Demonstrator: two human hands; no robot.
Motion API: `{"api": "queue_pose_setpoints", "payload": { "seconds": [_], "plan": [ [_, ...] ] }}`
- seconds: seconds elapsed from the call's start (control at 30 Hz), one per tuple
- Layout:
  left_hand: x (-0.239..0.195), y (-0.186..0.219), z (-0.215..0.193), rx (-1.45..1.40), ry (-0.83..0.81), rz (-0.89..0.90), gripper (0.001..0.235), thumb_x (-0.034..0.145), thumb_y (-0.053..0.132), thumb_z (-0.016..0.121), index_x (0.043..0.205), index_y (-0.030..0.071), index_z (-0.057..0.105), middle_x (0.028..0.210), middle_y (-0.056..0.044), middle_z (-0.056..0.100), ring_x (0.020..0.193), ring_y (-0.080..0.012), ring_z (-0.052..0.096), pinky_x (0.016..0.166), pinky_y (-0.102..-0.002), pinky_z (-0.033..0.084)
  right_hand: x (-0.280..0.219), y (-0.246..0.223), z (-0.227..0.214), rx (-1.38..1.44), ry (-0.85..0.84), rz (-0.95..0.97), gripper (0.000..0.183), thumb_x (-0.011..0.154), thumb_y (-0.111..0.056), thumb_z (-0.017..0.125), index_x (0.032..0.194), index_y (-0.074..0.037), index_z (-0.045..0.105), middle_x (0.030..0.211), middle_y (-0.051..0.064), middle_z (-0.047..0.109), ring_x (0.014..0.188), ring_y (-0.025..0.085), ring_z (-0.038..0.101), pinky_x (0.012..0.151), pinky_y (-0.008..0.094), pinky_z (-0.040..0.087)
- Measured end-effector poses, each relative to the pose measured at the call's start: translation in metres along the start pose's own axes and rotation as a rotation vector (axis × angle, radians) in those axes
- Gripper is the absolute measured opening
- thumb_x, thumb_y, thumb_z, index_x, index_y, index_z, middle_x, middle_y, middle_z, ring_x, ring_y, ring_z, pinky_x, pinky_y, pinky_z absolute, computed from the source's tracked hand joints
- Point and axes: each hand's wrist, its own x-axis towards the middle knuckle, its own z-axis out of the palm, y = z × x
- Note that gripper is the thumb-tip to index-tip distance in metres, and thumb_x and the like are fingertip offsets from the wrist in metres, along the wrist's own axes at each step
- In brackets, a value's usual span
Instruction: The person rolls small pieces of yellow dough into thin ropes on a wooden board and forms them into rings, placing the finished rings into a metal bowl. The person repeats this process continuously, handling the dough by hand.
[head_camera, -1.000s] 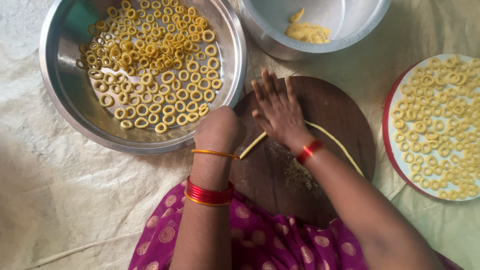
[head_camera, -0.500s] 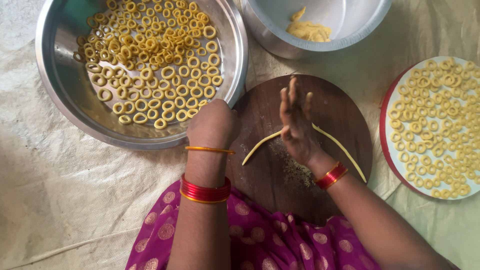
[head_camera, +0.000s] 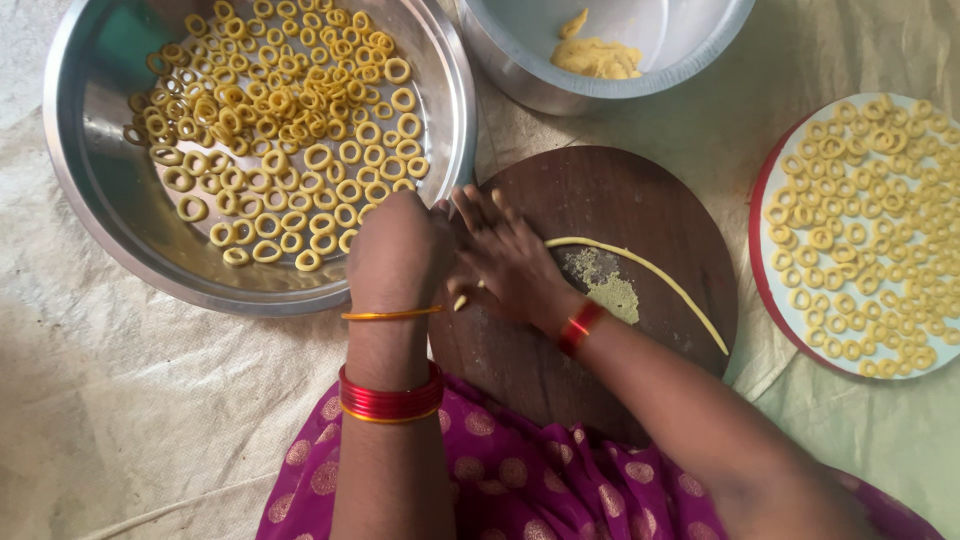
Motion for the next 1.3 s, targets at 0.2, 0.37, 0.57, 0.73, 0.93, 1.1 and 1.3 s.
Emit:
{"api": "queue_pose_setpoints", "payload": {
  "seconds": [0.2, 0.37, 0.57, 0.73, 0.93, 1.1, 1.3],
  "plan": [
    [-0.005, 0.005, -0.007, -0.03, 0.024, -0.002, 0.041, 0.097, 0.04, 0.062, 0.102, 0.001, 0.071, 0.097, -0.025, 0.072, 0.095, -0.0448, 0.069, 0.083, -0.052, 0.054, -0.054, -0.019, -0.019, 0.044, -0.116, -0.09, 0.087, 0.1, -0.063, 0.039, 0.165, -0.014, 0.01, 0.17, 0.024, 0.01, 0.159, 0.039, 0.011, 0.127, 0.06, 0.012],
    [-0.008, 0.007, -0.004, -0.015, 0.048, 0.023, 0.041, 0.098, 0.04, 0.062, 0.1, 0.0, 0.071, 0.096, -0.025, 0.072, 0.094, -0.0447, 0.07, 0.082, -0.052, 0.054, -0.023, -0.023, -0.013, -0.123, -0.025, -0.021, 0.078, 0.102, -0.069, 0.034, 0.163, -0.023, 0.018, 0.17, 0.023, 0.011, 0.158, 0.039, 0.015, 0.126, 0.06, 0.014],
    [0.006, -0.003, 0.022, 0.089, 0.089, 0.043, 0.024, 0.088, 0.025, 0.067, 0.098, 0.005, 0.072, 0.098, -0.022, 0.072, 0.093, -0.0416, 0.071, 0.079, -0.051, 0.056, -0.023, -0.006, -0.029, 0.246, 0.359, 0.347, 0.07, 0.108, -0.056, 0.037, 0.161, -0.011, 0.033, 0.171, 0.02, 0.03, 0.159, 0.039, 0.033, 0.129, 0.064, 0.023],
    [0.001, 0.007, 0.075, 0.22, 0.006, 0.201, 0.017, 0.085, 0.015, 0.066, 0.097, 0.009, 0.076, 0.1, -0.018, 0.075, 0.095, -0.0381, 0.073, 0.079, -0.046, 0.059, -0.12, 0.032, -0.09, 0.126, 0.296, 0.622, 0.022, 0.1, -0.026, 0.07, 0.117, -0.012, 0.076, 0.112, 0.009, 0.076, 0.096, 0.024, 0.075, 0.084, 0.036, 0.059],
    [0.001, 0.008, 0.109, 0.347, -0.015, 0.173, 0.016, 0.087, 0.013, 0.065, 0.092, 0.013, 0.08, 0.097, -0.013, 0.077, 0.093, -0.0342, 0.075, 0.075, -0.043, 0.06, -0.189, 0.046, -0.106, -0.014, 0.072, 0.938, 0.028, 0.081, -0.025, 0.082, 0.103, -0.008, 0.077, 0.094, 0.008, 0.075, 0.078, 0.025, 0.071, 0.068, 0.039, 0.055],
    [-0.002, 0.012, 0.107, 0.361, -0.05, 0.203, 0.013, 0.083, 0.014, 0.07, 0.091, 0.01, 0.08, 0.097, -0.016, 0.075, 0.092, -0.0357, 0.073, 0.075, -0.043, 0.059, -0.204, 0.069, -0.097, 0.171, 0.057, 0.935, 0.014, 0.083, -0.015, 0.079, 0.092, -0.007, 0.073, 0.092, 0.007, 0.075, 0.082, 0.02, 0.073, 0.072, 0.033, 0.056],
    [0.023, -0.003, 0.06, -0.09, -0.498, 0.226, 0.024, 0.08, 0.018, 0.079, 0.098, 0.002, 0.078, 0.086, -0.015, 0.077, 0.073, -0.0244, 0.074, 0.069, -0.037, 0.06, -0.22, 0.115, -0.113, 1.112, 0.214, 1.092, 0.013, 0.089, -0.001, 0.069, 0.101, 0.001, 0.066, 0.086, 0.009, 0.072, 0.078, 0.018, 0.071, 0.072, 0.028, 0.059]
  ]
}}
